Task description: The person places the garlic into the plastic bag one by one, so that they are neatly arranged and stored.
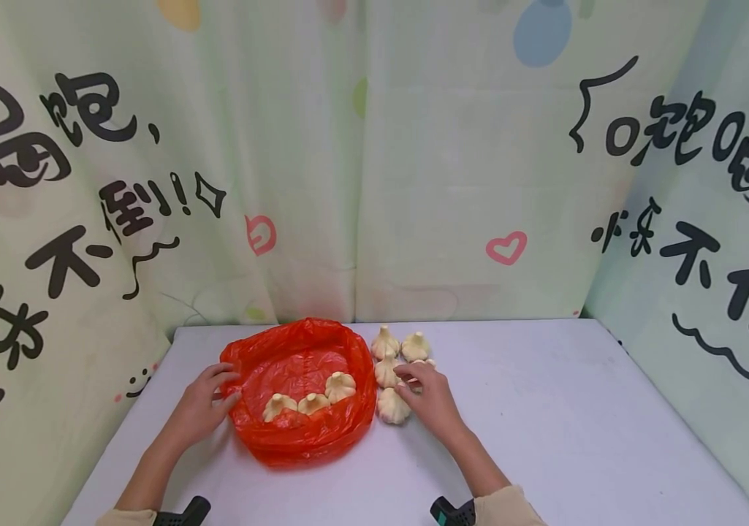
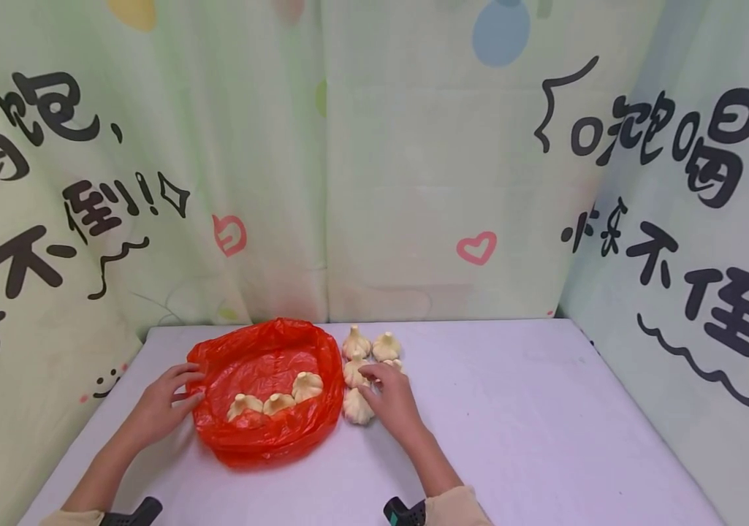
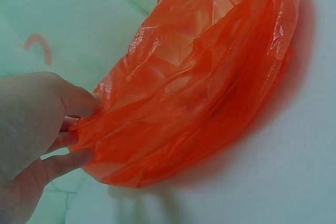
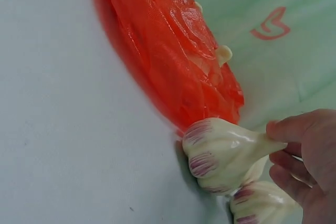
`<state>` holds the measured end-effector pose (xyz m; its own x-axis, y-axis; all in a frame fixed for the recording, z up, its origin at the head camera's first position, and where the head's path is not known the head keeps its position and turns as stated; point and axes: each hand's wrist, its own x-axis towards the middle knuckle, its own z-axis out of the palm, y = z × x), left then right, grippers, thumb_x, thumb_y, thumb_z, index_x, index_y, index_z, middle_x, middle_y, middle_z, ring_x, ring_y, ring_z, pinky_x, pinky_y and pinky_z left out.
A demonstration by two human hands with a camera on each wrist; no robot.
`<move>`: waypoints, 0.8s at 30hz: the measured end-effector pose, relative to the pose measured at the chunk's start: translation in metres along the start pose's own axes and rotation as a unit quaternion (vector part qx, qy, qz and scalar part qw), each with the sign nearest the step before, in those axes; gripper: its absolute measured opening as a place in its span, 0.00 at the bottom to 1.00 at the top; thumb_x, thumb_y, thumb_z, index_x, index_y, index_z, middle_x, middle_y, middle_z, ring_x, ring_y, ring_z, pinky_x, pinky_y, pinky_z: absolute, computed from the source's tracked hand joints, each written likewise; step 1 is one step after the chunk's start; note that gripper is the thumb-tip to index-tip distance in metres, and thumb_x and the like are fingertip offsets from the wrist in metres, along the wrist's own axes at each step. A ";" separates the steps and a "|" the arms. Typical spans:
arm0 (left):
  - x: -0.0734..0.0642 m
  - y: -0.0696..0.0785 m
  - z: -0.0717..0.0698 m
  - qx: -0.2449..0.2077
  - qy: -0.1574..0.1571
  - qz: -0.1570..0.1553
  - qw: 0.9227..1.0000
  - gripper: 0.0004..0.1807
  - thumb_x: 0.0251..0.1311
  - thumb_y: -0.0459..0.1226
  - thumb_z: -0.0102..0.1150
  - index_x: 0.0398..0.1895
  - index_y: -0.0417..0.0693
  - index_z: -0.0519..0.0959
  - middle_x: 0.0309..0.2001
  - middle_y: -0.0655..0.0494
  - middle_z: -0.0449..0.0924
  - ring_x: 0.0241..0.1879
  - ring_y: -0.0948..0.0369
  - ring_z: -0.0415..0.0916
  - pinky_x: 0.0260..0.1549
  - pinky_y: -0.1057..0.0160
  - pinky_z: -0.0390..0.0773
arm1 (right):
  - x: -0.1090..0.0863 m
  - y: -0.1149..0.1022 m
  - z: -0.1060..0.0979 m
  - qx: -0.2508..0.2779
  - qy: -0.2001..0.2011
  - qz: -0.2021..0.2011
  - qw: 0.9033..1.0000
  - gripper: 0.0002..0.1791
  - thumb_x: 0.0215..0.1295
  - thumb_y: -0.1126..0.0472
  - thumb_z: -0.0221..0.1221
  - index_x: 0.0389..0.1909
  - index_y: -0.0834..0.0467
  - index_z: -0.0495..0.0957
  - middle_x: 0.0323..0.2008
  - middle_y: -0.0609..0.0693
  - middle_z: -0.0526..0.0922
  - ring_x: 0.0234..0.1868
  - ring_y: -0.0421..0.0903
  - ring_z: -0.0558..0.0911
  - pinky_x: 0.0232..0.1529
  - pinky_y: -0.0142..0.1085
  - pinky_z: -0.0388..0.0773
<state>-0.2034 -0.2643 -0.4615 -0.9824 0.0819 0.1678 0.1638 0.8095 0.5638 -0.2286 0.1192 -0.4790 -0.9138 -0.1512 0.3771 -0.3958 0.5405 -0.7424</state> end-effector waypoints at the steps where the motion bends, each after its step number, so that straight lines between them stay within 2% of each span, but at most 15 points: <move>1: 0.000 0.000 0.000 -0.001 0.000 0.001 1.000 0.22 0.60 0.33 0.62 0.57 0.36 0.75 0.63 0.36 0.66 0.60 0.39 0.68 0.46 0.48 0.83 | -0.001 0.001 0.000 0.001 -0.001 -0.002 1.000 0.15 0.54 0.71 0.67 0.44 0.62 0.82 0.40 0.55 0.85 0.41 0.50 0.84 0.44 0.42 0.85; 6: 0.000 -0.001 -0.001 -0.001 0.004 0.006 1.000 0.22 0.60 0.33 0.62 0.58 0.37 0.74 0.63 0.37 0.67 0.60 0.40 0.69 0.46 0.48 0.83 | -0.003 0.005 0.003 0.003 0.001 -0.001 1.000 0.15 0.54 0.71 0.67 0.44 0.61 0.82 0.40 0.53 0.85 0.41 0.48 0.84 0.45 0.40 0.85; 13: -0.001 0.000 0.000 0.001 0.000 0.000 1.000 0.23 0.60 0.33 0.62 0.59 0.37 0.74 0.63 0.36 0.66 0.60 0.40 0.68 0.46 0.48 0.83 | -0.007 0.012 0.004 0.012 0.017 -0.018 1.000 0.15 0.52 0.72 0.68 0.42 0.62 0.83 0.38 0.52 0.85 0.37 0.48 0.84 0.41 0.42 0.85; 20: -0.001 0.000 0.001 -0.001 0.001 -0.002 1.000 0.23 0.60 0.33 0.62 0.59 0.37 0.74 0.64 0.37 0.66 0.60 0.40 0.69 0.46 0.48 0.83 | -0.010 0.020 0.004 0.016 0.026 -0.031 0.999 0.15 0.50 0.74 0.68 0.41 0.62 0.84 0.37 0.51 0.85 0.36 0.47 0.85 0.37 0.34 0.85; 24: -0.001 -0.001 0.001 -0.002 0.001 -0.002 1.000 0.23 0.60 0.33 0.62 0.59 0.37 0.74 0.63 0.36 0.66 0.60 0.40 0.68 0.47 0.48 0.83 | -0.010 0.020 0.004 0.016 0.022 -0.041 0.999 0.15 0.51 0.73 0.68 0.41 0.62 0.83 0.36 0.51 0.85 0.35 0.46 0.84 0.36 0.33 0.85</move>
<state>-0.2023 -0.2646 -0.4629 -0.9829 0.0775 0.1669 0.1601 0.8074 0.5679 -0.2273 0.1280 -0.4999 -0.8734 -0.1567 0.4611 -0.4726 0.5012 -0.7249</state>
